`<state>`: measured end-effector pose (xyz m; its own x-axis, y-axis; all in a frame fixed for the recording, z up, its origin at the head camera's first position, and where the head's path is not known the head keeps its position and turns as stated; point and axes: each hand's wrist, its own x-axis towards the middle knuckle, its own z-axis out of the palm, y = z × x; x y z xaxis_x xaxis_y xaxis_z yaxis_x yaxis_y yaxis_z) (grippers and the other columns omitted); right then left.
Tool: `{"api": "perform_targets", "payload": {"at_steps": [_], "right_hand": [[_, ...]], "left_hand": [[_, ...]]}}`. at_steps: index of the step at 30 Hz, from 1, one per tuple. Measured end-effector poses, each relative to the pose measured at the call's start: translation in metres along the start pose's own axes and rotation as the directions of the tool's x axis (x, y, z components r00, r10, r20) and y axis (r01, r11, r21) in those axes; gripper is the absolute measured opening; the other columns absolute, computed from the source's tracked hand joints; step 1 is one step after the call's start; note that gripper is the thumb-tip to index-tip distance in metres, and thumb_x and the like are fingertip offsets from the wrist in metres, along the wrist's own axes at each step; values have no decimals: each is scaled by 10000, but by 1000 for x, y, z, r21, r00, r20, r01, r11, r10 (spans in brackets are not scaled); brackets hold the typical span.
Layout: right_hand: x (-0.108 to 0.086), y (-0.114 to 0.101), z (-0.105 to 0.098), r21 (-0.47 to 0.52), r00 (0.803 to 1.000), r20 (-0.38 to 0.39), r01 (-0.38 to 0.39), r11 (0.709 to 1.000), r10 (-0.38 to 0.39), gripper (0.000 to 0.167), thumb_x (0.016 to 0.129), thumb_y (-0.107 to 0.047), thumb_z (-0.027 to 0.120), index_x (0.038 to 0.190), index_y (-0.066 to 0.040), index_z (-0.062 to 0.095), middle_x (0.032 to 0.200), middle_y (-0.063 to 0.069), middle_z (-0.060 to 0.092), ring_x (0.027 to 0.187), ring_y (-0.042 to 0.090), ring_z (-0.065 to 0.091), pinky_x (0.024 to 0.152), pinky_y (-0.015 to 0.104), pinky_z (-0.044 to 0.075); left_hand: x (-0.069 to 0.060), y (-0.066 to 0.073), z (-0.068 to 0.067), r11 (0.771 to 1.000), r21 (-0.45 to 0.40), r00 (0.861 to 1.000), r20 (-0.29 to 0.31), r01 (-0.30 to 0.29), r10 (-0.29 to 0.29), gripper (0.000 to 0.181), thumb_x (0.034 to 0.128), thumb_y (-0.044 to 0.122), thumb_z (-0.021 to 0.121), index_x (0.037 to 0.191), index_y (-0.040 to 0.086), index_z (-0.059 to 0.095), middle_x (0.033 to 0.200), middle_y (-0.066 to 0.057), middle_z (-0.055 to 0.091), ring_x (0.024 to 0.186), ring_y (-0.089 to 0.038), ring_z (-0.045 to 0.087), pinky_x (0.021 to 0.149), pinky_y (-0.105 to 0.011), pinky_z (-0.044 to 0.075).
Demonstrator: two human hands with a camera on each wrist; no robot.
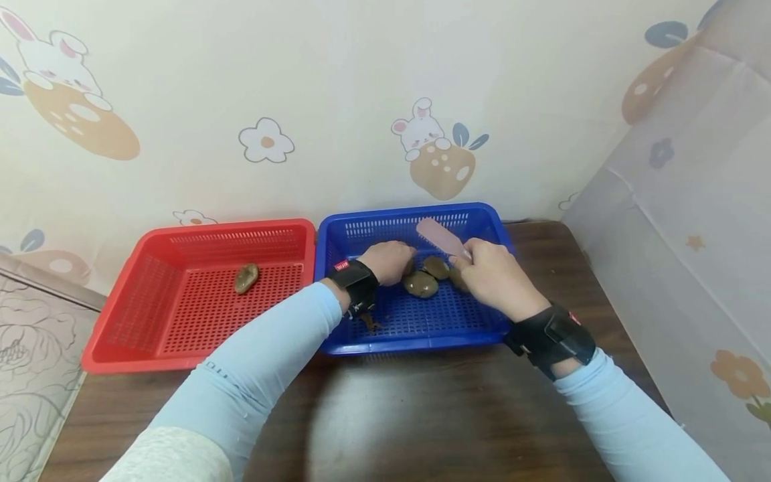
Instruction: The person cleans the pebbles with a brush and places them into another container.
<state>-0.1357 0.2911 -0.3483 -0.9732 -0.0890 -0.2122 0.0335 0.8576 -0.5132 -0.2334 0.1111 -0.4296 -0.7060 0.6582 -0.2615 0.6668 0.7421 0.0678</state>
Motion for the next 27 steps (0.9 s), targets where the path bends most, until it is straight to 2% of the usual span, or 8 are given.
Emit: {"api": "perform_targets", "payload": {"at_steps": [5, 10, 15, 21, 24, 25, 27], "right_hand": [[-5, -5, -2, -7, 1000, -7, 4, 1000, -4, 309, 973, -352, 472, 984, -54, 554, 713, 86, 510, 524, 186, 474, 406, 255, 367], [-9, -9, -3, -6, 1000, -10, 12, 1000, -12, 343, 975, -372, 459, 987, -46, 565, 714, 81, 509, 526, 182, 473, 408, 252, 363], [-14, -14, -3, -4, 1000, -19, 25, 1000, -25, 336, 975, -366, 463, 999, -47, 563, 714, 80, 501, 525, 178, 468, 405, 250, 357], [-22, -22, -3, -7, 998, -37, 42, 999, -42, 332, 972, -368, 470, 998, -51, 566, 716, 81, 509, 535, 174, 473, 408, 248, 361], [-30, -26, -4, -3, 997, -54, 55, 998, -55, 340, 969, -378, 475, 1011, -51, 557, 739, 89, 538, 550, 174, 492, 413, 251, 377], [-32, -28, -5, -3, 996, -62, 59, 998, -59, 345, 968, -386, 473, 1014, -54, 554, 741, 92, 544, 549, 175, 495, 412, 251, 379], [-38, -31, -6, -3, 994, -83, 72, 997, -72, 366, 965, -404, 471, 1036, -54, 552, 749, 94, 557, 552, 175, 502, 413, 253, 384]], "left_hand": [[-4, 0, -3, 1000, -19, 998, -56, 22, -24, 201, 961, 145, 493, 1111, 169, 625, 1092, -24, 645, 1014, -175, 603, 774, -328, 531], [-10, -2, -7, 994, -95, 998, -39, 45, -49, 165, 946, 115, 497, 1044, 137, 629, 998, -46, 662, 922, -193, 616, 681, -300, 463], [-18, -5, -7, 993, -116, 999, -22, 29, -32, 116, 916, 75, 532, 991, 126, 604, 871, -25, 639, 782, -142, 607, 625, -280, 406], [-38, -9, -8, 987, -158, 999, -35, 28, -34, 150, 844, 106, 643, 982, 118, 586, 857, -9, 615, 721, -118, 556, 588, -262, 413], [-53, -14, -18, 962, -271, 997, -54, 36, -53, 167, 775, 115, 701, 890, 112, 579, 779, 7, 575, 652, -120, 507, 529, -248, 402], [-59, -15, -24, 945, -324, 996, -68, 37, -62, 184, 746, 116, 726, 858, 115, 580, 759, 15, 571, 634, -115, 504, 514, -235, 411], [-73, -19, -36, 894, -447, 991, -101, 29, -83, 197, 713, 102, 751, 815, 110, 583, 730, 14, 561, 602, -127, 501, 486, -235, 423]]}}
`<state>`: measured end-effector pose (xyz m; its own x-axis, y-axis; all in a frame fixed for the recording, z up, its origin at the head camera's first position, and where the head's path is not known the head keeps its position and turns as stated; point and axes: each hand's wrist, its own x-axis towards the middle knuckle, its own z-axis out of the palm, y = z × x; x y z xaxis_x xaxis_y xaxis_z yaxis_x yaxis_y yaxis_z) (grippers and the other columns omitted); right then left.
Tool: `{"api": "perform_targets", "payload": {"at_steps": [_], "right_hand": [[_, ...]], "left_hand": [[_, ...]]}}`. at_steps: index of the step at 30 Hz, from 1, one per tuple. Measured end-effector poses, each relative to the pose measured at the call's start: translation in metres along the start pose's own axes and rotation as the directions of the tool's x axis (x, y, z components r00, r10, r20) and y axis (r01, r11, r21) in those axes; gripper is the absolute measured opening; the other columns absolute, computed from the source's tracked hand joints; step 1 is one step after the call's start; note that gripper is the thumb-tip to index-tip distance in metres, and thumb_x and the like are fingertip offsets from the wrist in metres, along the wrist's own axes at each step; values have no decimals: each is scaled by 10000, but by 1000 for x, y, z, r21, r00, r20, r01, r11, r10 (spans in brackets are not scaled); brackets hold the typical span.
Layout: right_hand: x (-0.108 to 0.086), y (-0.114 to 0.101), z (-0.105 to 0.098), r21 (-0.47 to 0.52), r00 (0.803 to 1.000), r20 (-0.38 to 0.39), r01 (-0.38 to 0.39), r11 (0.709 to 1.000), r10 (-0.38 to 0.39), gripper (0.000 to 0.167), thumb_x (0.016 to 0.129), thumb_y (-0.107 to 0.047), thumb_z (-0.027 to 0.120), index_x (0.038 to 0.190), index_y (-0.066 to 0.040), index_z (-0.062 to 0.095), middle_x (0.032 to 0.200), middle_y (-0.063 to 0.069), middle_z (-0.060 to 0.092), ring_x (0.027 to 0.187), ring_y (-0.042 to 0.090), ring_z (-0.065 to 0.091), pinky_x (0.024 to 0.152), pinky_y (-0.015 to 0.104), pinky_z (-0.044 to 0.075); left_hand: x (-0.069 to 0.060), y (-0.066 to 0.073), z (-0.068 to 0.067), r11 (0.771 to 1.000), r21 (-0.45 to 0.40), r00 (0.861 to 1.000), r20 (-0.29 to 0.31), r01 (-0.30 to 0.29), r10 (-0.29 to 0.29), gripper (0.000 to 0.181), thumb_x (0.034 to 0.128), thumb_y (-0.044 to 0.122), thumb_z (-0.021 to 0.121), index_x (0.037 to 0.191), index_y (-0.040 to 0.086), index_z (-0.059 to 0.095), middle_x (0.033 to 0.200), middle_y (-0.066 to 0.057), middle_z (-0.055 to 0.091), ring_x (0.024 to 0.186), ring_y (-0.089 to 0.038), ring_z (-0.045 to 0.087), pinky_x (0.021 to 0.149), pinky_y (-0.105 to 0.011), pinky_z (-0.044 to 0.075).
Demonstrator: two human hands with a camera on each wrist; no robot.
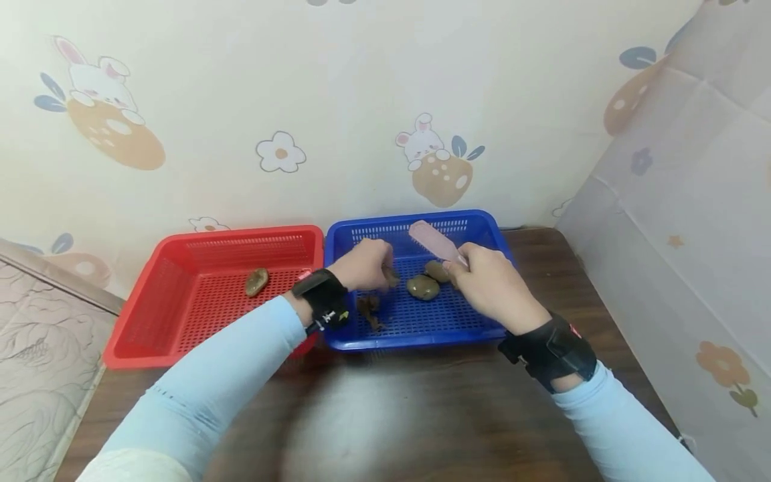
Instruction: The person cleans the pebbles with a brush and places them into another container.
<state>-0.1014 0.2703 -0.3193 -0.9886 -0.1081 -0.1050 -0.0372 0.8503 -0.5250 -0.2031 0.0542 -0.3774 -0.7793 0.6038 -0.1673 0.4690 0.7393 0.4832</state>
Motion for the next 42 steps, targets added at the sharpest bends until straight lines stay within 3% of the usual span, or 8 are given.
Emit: {"api": "perform_targets", "payload": {"at_steps": [5, 9, 12, 19, 23, 28, 31, 42], "right_hand": [[-9, -12, 4, 16, 999, -37, 36, 999, -35, 403, 948, -470, 464, 1043, -89, 557, 726, 70, 573, 496, 163, 458, 376, 252, 329], [-18, -24, 8, 56, 996, -71, 58, 997, -54, 401, 941, -490, 463, 1045, -113, 551, 731, 52, 590, 473, 155, 425, 360, 259, 295], [-25, -32, 11, 92, 992, -103, 79, 993, -70, 408, 936, -492, 473, 1093, -124, 548, 726, 53, 565, 481, 154, 433, 366, 256, 307], [-37, -43, 21, 162, 984, -148, 121, 979, -97, 428, 923, -482, 505, 1162, -131, 558, 754, 56, 548, 517, 157, 468, 374, 247, 343], [-40, -46, 31, 191, 985, -137, 127, 973, -101, 412, 919, -493, 505, 1157, -163, 568, 754, 48, 546, 537, 150, 479, 387, 248, 352], [-49, -47, 49, 218, 985, -118, 147, 965, -124, 345, 927, -485, 494, 1118, -213, 590, 700, -5, 520, 554, 121, 476, 423, 241, 357], [-53, -48, 56, 226, 983, -124, 162, 961, -136, 312, 938, -464, 486, 1105, -224, 595, 661, -24, 496, 533, 104, 454, 425, 236, 349], [-50, -52, 60, 178, 980, -194, 78, 981, -43, 438, 920, -507, 488, 1163, -158, 594, 783, 27, 596, 561, 127, 513, 413, 233, 387]], "left_hand": [[-32, -2, -29, 951, -308, 993, -112, 9, -46, 267, 708, 209, 810, 878, 134, 619, 777, 2, 632, 654, -143, 573, 546, -260, 487], [-58, -5, -37, 830, -556, 982, -139, 26, -124, 340, 737, 286, 797, 1003, 152, 634, 870, -19, 679, 782, -147, 640, 667, -287, 554], [-76, -7, -37, 673, -739, 979, -114, 30, -169, 389, 760, 323, 776, 1075, 145, 633, 950, -50, 689, 844, -167, 677, 752, -320, 576], [-100, -6, -27, 179, -982, 981, 26, 61, -193, 366, 813, 327, 709, 1101, 103, 670, 1086, -131, 674, 1010, -294, 666, 845, -358, 554], [-108, -2, -21, 4, -999, 977, 35, 37, -208, 366, 839, 298, 686, 1126, 74, 665, 1151, -140, 642, 1059, -294, 647, 875, -338, 536], [-114, 1, -12, -117, -993, 977, 38, 13, -209, 371, 844, 291, 679, 1138, 64, 667, 1174, -138, 645, 1028, -236, 659, 914, -336, 514], [-117, 4, -10, -158, -987, 980, 19, -13, -199, 365, 846, 262, 671, 1148, 56, 663, 1193, -132, 638, 1042, -225, 642, 925, -344, 508], [-119, 7, -7, -208, -976, 967, -5, -61, -257, 426, 846, 164, 682, 1221, 48, 516, 1218, -129, 608, 1124, -282, 612, 927, -387, 504]]}}
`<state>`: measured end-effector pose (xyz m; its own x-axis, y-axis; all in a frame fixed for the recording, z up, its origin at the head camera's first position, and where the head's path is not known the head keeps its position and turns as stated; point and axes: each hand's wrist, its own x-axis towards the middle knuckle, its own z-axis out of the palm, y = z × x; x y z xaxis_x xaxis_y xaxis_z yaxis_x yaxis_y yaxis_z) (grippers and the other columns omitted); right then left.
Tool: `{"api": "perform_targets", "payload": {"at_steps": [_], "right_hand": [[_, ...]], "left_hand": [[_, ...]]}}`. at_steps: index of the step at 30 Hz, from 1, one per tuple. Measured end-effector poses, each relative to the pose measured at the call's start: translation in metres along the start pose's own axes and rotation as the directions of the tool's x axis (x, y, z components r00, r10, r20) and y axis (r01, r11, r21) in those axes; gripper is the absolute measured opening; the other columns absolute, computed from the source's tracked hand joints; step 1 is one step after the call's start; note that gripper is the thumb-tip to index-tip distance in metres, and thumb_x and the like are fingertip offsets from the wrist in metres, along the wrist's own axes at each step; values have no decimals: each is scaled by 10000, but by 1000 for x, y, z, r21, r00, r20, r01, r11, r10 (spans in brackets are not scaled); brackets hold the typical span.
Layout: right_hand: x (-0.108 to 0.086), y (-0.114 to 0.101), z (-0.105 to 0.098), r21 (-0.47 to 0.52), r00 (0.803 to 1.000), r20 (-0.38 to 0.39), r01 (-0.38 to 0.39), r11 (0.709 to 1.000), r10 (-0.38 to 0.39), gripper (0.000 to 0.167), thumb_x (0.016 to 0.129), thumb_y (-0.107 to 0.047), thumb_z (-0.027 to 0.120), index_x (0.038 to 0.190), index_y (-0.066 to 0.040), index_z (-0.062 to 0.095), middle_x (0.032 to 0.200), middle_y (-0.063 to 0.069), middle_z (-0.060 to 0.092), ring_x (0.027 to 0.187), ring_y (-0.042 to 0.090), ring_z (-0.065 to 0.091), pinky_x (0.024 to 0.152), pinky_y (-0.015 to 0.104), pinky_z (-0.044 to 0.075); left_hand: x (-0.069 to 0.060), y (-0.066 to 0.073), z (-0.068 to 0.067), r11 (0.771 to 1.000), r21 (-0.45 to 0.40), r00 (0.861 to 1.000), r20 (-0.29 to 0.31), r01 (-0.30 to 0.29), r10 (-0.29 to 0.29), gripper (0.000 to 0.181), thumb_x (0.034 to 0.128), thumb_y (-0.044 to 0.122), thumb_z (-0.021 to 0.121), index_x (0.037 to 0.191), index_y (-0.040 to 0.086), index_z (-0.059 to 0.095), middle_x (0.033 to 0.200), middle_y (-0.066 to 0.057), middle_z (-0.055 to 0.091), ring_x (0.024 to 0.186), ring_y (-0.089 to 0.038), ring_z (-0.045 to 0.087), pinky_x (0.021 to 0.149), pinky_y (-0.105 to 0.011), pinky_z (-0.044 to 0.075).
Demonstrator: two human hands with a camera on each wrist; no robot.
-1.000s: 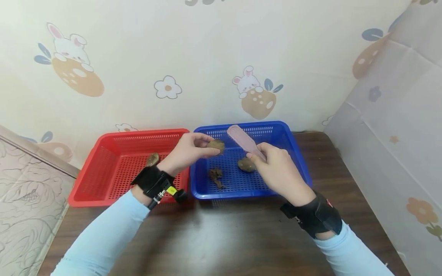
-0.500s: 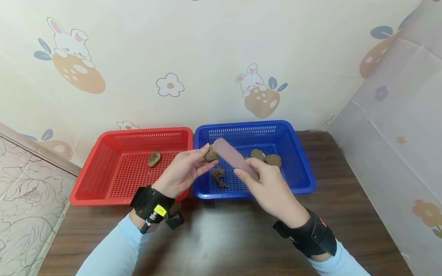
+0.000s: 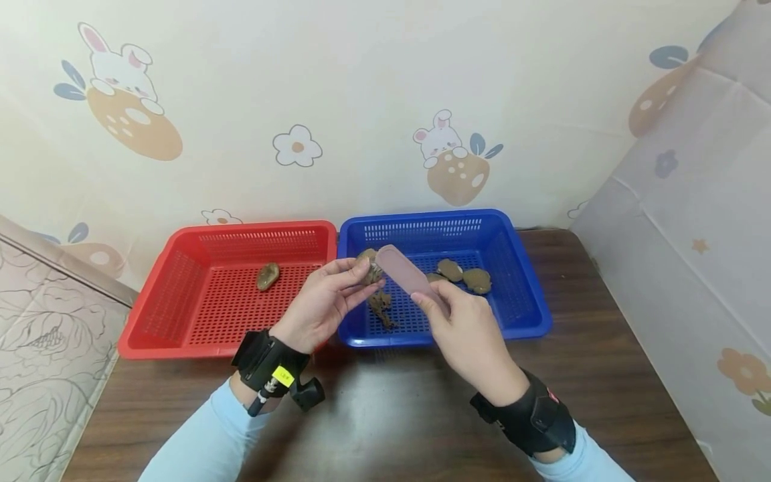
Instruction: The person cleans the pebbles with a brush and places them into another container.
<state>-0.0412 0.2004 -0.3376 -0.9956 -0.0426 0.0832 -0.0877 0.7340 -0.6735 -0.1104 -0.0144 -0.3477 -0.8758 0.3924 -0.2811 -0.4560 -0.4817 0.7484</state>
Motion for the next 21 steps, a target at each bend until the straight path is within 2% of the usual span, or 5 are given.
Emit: {"api": "perform_targets", "payload": {"at_steps": [4, 8, 15, 21], "right_hand": [[-2, -4, 1, 21, 1000, -7, 11, 1000, -11, 422, 922, -505, 484, 1151, -171, 604, 724, 7, 570, 535, 113, 492, 407, 234, 367], [-3, -8, 3, 13, 999, -24, 40, 999, -40, 405, 926, -489, 491, 1148, -170, 607, 679, -10, 545, 513, 98, 482, 405, 230, 373], [3, -8, 3, -10, 999, -44, 11, 1000, -12, 437, 917, -508, 492, 1153, -156, 603, 701, 2, 565, 534, 113, 504, 407, 232, 385], [2, -11, 4, 36, 999, -23, 25, 999, -25, 395, 917, -500, 502, 1123, -183, 615, 663, -5, 536, 513, 108, 475, 404, 238, 363]], "left_hand": [[0, -2, -1, 1000, -10, 1000, 20, -13, 13, 433, 859, 158, 665, 1268, 75, 553, 1259, -116, 591, 1124, -256, 613, 925, -370, 504], [-2, -1, 1, 999, -8, 998, 48, -32, 32, 375, 875, 166, 646, 1245, 116, 606, 1281, -101, 587, 1144, -256, 603, 909, -336, 514], [-4, -1, 2, 1000, 7, 1000, -6, -31, 31, 373, 847, 180, 676, 1214, 125, 630, 1271, -88, 587, 1133, -241, 611, 882, -336, 529], [-4, -2, 1, 999, -12, 999, 16, -44, 45, 340, 886, 186, 627, 1221, 123, 629, 1278, -102, 588, 1151, -252, 596, 906, -332, 520]]}}
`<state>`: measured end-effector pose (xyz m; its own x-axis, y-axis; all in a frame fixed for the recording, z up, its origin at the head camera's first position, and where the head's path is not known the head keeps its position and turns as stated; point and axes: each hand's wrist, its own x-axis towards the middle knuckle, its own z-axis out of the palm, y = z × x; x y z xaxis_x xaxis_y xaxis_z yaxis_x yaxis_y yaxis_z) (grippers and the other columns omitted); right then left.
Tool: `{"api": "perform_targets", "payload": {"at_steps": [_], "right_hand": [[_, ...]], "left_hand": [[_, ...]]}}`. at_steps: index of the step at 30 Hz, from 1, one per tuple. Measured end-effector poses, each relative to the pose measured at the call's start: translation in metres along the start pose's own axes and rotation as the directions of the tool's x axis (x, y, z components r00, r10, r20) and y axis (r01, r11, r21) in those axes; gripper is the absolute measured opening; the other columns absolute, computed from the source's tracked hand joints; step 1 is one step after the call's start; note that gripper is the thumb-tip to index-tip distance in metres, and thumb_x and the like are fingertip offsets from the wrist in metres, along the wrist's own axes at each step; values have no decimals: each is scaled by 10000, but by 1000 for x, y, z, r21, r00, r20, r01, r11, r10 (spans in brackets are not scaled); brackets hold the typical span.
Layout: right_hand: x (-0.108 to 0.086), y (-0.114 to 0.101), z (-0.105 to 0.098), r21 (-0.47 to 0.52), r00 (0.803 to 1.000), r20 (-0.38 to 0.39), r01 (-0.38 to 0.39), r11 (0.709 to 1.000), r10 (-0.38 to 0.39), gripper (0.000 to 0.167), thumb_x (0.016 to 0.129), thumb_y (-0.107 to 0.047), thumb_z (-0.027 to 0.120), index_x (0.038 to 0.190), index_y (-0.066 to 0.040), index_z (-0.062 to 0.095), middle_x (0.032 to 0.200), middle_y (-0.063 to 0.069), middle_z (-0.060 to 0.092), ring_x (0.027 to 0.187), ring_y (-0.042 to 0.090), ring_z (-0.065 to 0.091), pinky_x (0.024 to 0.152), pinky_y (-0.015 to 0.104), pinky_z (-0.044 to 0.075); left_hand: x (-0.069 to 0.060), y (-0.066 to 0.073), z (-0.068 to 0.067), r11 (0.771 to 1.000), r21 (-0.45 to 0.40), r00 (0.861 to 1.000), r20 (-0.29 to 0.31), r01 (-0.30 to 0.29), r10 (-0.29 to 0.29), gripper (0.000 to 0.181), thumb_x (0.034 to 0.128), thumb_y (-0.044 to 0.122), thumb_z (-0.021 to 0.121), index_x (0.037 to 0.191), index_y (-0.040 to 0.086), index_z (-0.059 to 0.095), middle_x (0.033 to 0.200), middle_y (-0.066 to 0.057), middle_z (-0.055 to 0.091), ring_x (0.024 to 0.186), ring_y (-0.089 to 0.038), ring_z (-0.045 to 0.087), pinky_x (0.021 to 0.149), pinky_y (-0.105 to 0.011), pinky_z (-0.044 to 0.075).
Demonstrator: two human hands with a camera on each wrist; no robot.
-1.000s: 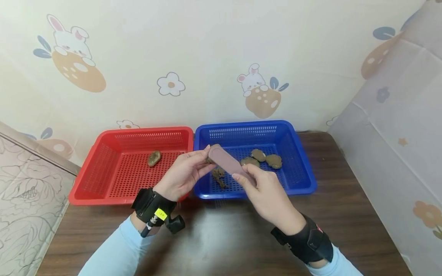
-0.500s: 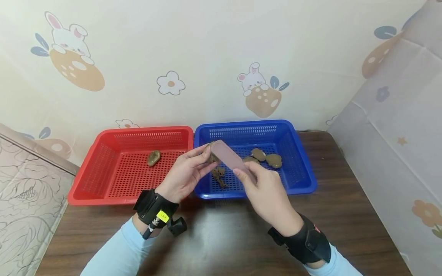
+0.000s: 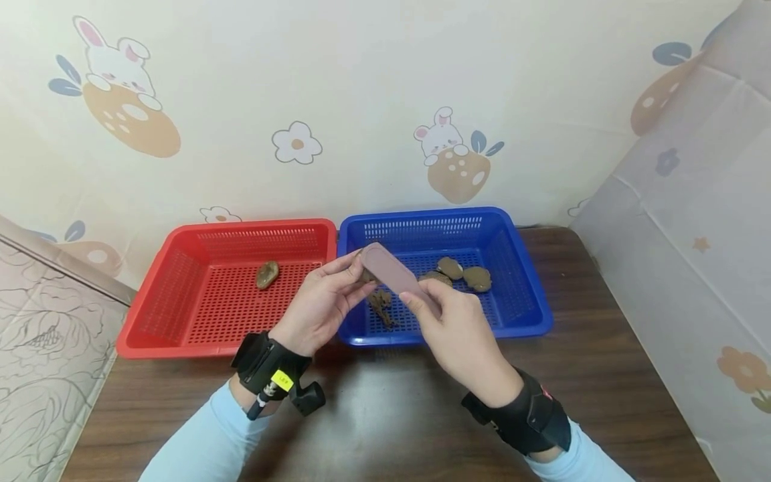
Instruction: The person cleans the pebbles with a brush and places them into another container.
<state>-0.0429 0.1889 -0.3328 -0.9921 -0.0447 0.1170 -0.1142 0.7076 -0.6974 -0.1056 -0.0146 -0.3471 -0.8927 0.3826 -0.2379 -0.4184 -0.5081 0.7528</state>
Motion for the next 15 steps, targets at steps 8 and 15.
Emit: {"api": "perform_targets", "payload": {"at_steps": [8, 15], "right_hand": [[3, -3, 0, -3, 1000, -5, -15, 1000, 15, 419, 906, -519, 505, 1126, -180, 618, 677, 0, 549, 535, 119, 493, 409, 241, 373], [2, -3, 0, -3, 1000, 1, -18, 1000, 18, 425, 912, -513, 499, 1139, -171, 612, 709, 18, 574, 550, 128, 505, 411, 242, 382]], "left_hand": [[-3, 2, -3, 1000, -9, 1000, -8, 3, -3, 353, 884, 189, 629, 1231, 126, 616, 1288, -99, 575, 1151, -235, 593, 921, -326, 514], [-7, 4, -3, 1000, -12, 1000, 12, -14, 14, 364, 899, 194, 619, 1254, 116, 594, 1284, -112, 584, 1137, -242, 603, 926, -321, 510]]}}
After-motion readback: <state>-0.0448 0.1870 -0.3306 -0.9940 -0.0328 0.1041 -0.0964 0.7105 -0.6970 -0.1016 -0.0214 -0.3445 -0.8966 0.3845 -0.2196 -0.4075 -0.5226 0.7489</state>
